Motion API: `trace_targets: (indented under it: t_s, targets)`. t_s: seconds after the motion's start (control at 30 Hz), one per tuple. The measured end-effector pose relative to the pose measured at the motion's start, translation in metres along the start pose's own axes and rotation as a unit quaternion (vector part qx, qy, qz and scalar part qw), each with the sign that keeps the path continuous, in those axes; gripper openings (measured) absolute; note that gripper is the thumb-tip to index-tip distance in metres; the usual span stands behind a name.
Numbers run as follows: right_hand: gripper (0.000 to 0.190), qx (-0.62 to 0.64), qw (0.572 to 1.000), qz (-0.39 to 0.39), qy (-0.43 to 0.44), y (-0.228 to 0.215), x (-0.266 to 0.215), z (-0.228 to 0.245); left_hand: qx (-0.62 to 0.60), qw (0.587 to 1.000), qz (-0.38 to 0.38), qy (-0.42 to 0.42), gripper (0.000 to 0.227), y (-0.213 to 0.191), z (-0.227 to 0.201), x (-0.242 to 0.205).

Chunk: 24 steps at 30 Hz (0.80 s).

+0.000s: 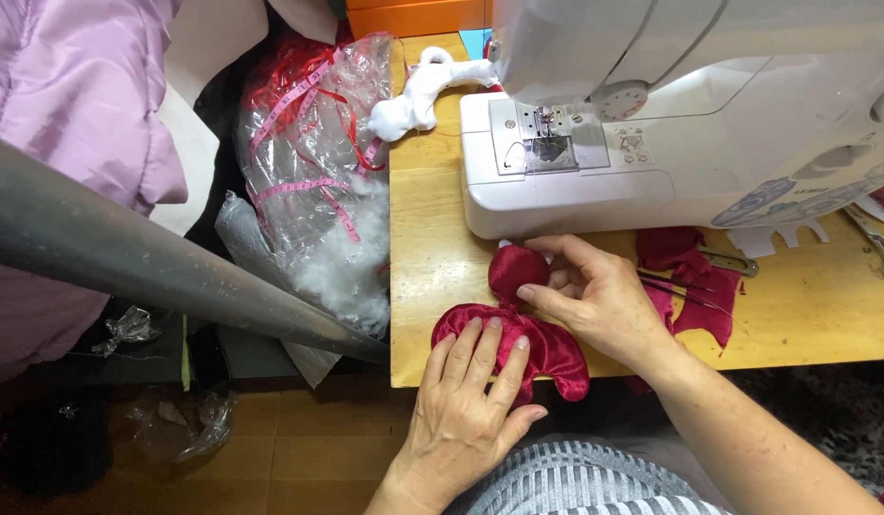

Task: The person stuffs a red fabric piece with white cotton-like filling by hand. They repeatedly pull small amounts of filling from a nearby plastic bag and push it into the opening of the fabric item, gradually filling it out.

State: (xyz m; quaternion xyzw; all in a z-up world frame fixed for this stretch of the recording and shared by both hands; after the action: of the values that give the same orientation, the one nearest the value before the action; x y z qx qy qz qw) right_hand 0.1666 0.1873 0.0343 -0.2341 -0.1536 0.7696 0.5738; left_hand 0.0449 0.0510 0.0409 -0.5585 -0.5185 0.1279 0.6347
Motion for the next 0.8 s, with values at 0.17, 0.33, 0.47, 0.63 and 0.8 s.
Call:
trace_targets:
  t_s: [0.17,0.33,0.47,0.63,0.8]
  targets:
    - [0.041,-0.03,0.999,0.014,0.004,-0.001,0.004,-0.005,-0.013,1.0,-0.015,-0.006,0.062,-0.002,0.002,0.003]
    - [0.044,0.004,0.998,0.059,0.032,-0.002,0.01,-0.013,-0.07,0.995,-0.053,-0.037,0.039,-0.011,0.012,0.017]
    - [0.039,0.018,0.996,0.085,0.014,-0.001,0.01,-0.013,-0.072,0.988,-0.079,-0.111,0.02,-0.005,0.036,0.025]
    - [0.04,-0.007,0.995,0.077,0.062,-0.005,0.01,-0.011,-0.083,0.978,-0.023,-0.192,0.013,0.015,0.059,0.028]
    - [0.036,-0.023,0.995,0.074,0.066,-0.006,0.011,-0.007,-0.162,0.972,-0.106,-0.136,0.008,-0.01,0.049,0.039]
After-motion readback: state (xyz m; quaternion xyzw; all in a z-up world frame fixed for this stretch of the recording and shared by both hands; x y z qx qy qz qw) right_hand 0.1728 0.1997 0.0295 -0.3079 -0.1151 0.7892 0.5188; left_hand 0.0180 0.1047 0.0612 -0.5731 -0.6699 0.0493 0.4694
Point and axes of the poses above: each hand's wrist, its own x-axis towards the middle knuckle, its own y-axis out of the palm, z = x × y, the point moved 8 cm from there along x, towards the middle knuckle, and after that the axes turned 6 degrees about y, right-handed, at the moved point
